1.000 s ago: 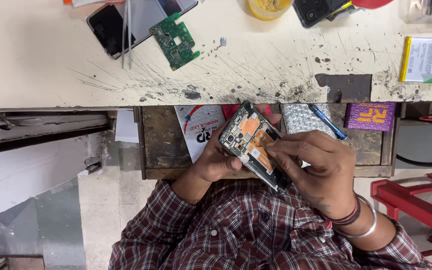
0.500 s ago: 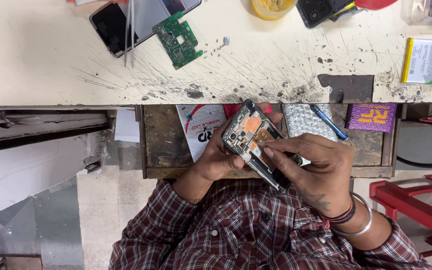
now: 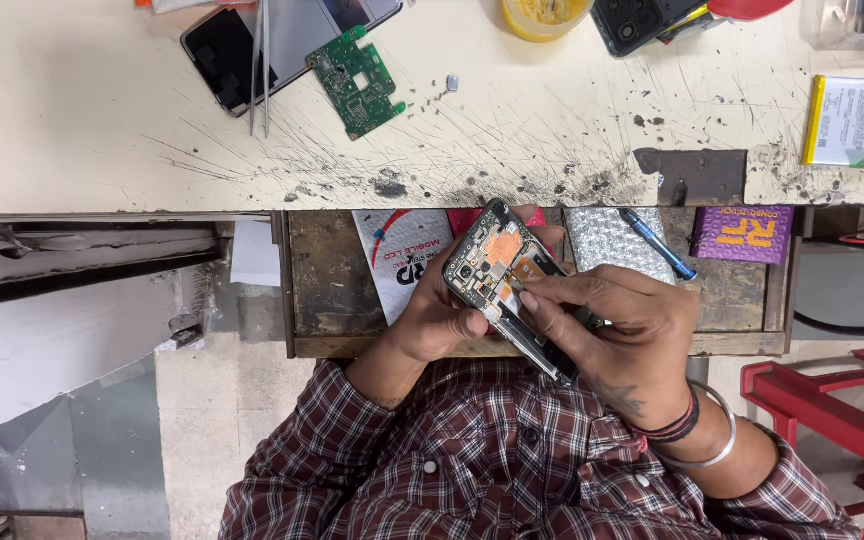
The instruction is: The person holds a disassembled smartphone and works on its internals, peeling components and adhesive from the midframe by hand. They then use tweezers to pick at and clean the inside of the phone frame, working around its edges.
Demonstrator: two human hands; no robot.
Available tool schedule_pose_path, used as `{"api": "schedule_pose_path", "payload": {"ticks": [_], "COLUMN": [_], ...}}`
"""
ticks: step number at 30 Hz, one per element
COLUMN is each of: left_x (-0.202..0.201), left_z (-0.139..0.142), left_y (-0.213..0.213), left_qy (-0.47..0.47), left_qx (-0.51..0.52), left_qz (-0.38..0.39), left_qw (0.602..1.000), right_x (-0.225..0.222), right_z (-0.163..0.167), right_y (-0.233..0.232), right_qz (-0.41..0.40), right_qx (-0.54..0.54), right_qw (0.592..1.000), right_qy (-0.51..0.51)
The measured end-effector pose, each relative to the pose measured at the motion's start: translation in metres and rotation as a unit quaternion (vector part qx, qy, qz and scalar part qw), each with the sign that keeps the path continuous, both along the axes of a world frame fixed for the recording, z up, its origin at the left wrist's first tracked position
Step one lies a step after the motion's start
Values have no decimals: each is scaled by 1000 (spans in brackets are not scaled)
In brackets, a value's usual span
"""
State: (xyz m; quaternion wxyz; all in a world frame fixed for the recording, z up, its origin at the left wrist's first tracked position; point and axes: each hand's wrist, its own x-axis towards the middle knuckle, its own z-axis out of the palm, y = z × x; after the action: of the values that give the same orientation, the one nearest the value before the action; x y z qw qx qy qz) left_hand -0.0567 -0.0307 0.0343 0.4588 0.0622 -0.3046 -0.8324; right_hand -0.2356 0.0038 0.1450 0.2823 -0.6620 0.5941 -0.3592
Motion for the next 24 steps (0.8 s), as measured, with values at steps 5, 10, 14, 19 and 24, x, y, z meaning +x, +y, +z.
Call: {"api": "schedule_pose_path", "payload": {"ticks": [5, 10, 14, 19, 24], "left_x": [1, 2, 3, 3, 4], "left_z": [1, 2, 3, 2, 4], "left_y": [0, -1, -1, -2, -1], "left_qy": [-6, -5, -9, -23, -24], "left_qx": [-1, 0, 1, -4, 3], "left_qz": [-9, -17, -19, -13, -19], "left_qw": [1000, 1000, 1000, 1000, 1000], "right_x": [1, 0, 0, -1, -1], "right_z": [0, -1, -1, 0, 2], "right_y": [1, 1, 1, 1, 1], "right_qz": [-1, 2, 10, 8, 25], "right_qx": [-8, -23, -34, -18, -26], "right_qw": [1000, 999, 998, 998, 998], "right_qy": [-3, 31, 46, 58, 55]}}
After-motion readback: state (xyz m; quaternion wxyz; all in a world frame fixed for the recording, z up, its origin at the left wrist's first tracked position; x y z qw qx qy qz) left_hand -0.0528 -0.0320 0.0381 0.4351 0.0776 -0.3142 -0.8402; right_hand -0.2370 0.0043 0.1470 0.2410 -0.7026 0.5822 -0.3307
